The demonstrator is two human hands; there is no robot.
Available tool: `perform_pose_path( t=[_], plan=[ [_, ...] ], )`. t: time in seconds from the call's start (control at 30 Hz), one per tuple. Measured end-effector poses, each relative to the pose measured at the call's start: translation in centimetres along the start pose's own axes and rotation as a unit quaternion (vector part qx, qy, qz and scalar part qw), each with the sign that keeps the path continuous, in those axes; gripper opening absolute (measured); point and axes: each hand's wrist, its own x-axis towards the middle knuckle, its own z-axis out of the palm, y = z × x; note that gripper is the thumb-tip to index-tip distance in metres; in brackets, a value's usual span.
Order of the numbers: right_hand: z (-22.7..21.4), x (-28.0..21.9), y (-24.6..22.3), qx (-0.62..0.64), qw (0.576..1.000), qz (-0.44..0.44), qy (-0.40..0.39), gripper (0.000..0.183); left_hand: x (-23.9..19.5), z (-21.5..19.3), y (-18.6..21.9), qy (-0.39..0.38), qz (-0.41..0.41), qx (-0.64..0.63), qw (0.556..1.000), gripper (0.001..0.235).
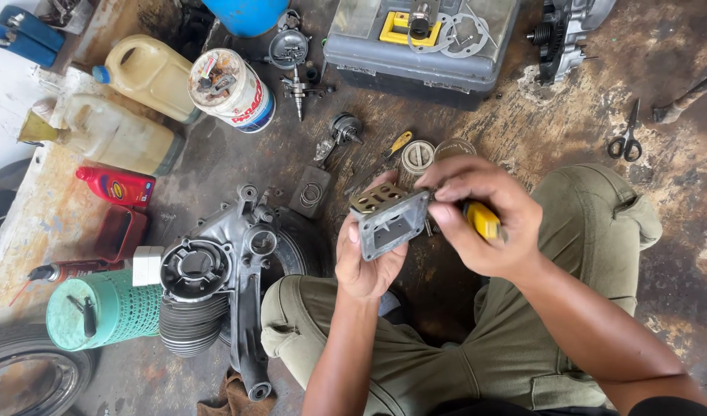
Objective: Cleaning the gasket surface of a motorcycle engine component using a screwdriver and a utility knife
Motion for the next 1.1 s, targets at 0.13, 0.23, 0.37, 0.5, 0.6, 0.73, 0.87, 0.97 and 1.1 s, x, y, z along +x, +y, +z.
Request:
perform_pose_path(
  t=[0.13, 0.23, 0.37, 0.5, 0.6, 0.73, 0.87, 0.97, 1.1],
  plan=[
    [-1.0, -0.7, 1.2, -0.073, 0.994, -0.075, -0.024, 0.042, -1.0, -1.5, 0.0, 0.025, 0.040, 0.001, 0.999, 0.054],
    [-0.4, -0.4, -0.2, -0.146, 0.982, -0.094, -0.081, 0.045, -2.4, -3.2, -0.4, 0.086, 0.049, 0.019, 0.995, 0.046],
    [-0.2, -0.2, -1.2, -0.278, 0.943, -0.121, -0.135, 0.029, -1.7, -0.1, -0.5, 0.110, 0.063, 0.044, 0.991, 0.046],
    [-0.1, -0.1, -1.9, -0.341, 0.920, -0.115, -0.153, 0.027, -1.9, 0.4, 1.5, 0.096, -0.037, 0.047, 0.994, 0.081],
    [-0.2, -0.7, -1.5, -0.350, 0.917, -0.099, -0.162, 0.027, -1.4, 0.2, 1.0, 0.070, 0.006, 0.033, 0.997, 0.054],
    [0.1, -0.9, -1.8, -0.344, 0.921, -0.089, -0.159, 0.026, -1.2, 1.4, 1.2, 0.067, -0.032, 0.036, 0.997, 0.087],
    [0.1, -1.1, -1.7, -0.350, 0.920, -0.083, -0.154, 0.027, -1.1, 2.0, -0.1, 0.089, 0.071, 0.072, 0.991, 0.071],
    [0.2, -1.2, -1.7, -0.352, 0.920, -0.071, -0.155, 0.029, -3.1, -2.4, -0.5, 0.110, 0.041, 0.039, 0.992, 0.058],
    [0.3, -1.2, -1.7, -0.358, 0.920, -0.059, -0.152, 0.030, -4.2, -5.5, -1.2, 0.126, 0.022, 0.005, 0.992, 0.043]
  ],
)
